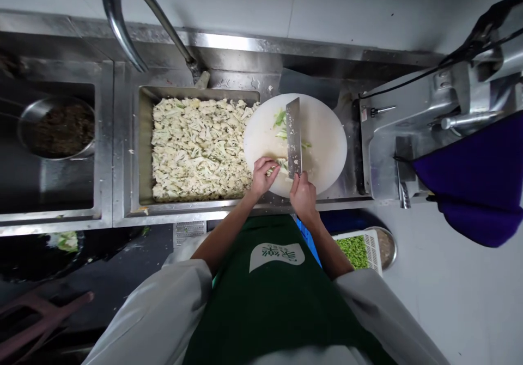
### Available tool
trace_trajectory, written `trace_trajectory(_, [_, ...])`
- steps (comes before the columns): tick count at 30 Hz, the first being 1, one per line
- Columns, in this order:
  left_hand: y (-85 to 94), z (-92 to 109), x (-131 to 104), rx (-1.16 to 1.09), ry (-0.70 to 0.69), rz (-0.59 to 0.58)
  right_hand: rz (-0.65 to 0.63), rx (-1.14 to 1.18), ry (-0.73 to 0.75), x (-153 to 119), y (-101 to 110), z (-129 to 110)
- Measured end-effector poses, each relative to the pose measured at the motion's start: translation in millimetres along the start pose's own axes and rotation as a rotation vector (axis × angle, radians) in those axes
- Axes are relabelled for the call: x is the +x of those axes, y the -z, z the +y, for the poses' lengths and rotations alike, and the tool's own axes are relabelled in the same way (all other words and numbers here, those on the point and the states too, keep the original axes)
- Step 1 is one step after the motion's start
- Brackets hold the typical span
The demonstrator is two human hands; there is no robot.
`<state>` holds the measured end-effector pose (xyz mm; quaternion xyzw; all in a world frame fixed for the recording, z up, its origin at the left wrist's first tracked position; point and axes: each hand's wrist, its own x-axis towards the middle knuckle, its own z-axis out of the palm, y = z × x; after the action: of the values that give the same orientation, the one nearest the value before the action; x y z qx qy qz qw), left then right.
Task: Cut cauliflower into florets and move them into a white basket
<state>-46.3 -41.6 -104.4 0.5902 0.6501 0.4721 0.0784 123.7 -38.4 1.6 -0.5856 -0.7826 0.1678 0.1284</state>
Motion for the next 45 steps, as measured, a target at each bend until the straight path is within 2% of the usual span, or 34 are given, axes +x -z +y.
trace_trajectory(5, [-3.5,-1,-1,0.000,0.022,0.018,-0.006,0.007,0.013,-1,3,6])
trace_trajectory(13, [-4.2,1,-4,-0.057,0.005,0.046,-0.098,-0.041,-0.031,20,-20,0])
trace_trajectory(19, [-4.6,0,-6,-0.041,0.009,0.076,-0.017,-0.020,0.034,12,-3,6])
trace_trajectory(22, [-6.2,0,-6,-0.071,0.005,0.085,-0.044,-0.036,0.053,10,-3,2])
trace_trajectory(28, [-6.7,-3,-7,-0.091,0.000,0.068,-0.168,-0.091,0.014,38,-30,-18])
trace_trajectory(31, [0.4,-4,-9,-0.078,0.006,0.042,-0.180,-0.058,0.024,46,-27,-17])
trace_trajectory(33, [5.1,-1,-7,-0.047,-0.007,0.002,-0.124,-0.014,0.010,45,-15,-4])
trace_trajectory(35, [4.5,8,-2,0.028,-0.043,-0.102,-0.023,0.041,-0.033,40,2,17])
trace_trajectory(38, [-11.5,28,8,0.160,-0.114,-0.336,0.138,0.140,-0.099,29,25,61])
trace_trajectory(40, [-26.9,39,12,0.209,-0.138,-0.430,0.209,0.209,-0.144,19,34,91])
trace_trajectory(43, [-35.4,39,11,0.252,-0.147,-0.438,0.212,0.313,-0.236,2,38,132])
trace_trajectory(45, [-21.1,24,4,0.269,-0.138,-0.382,0.159,0.351,-0.291,-12,36,154])
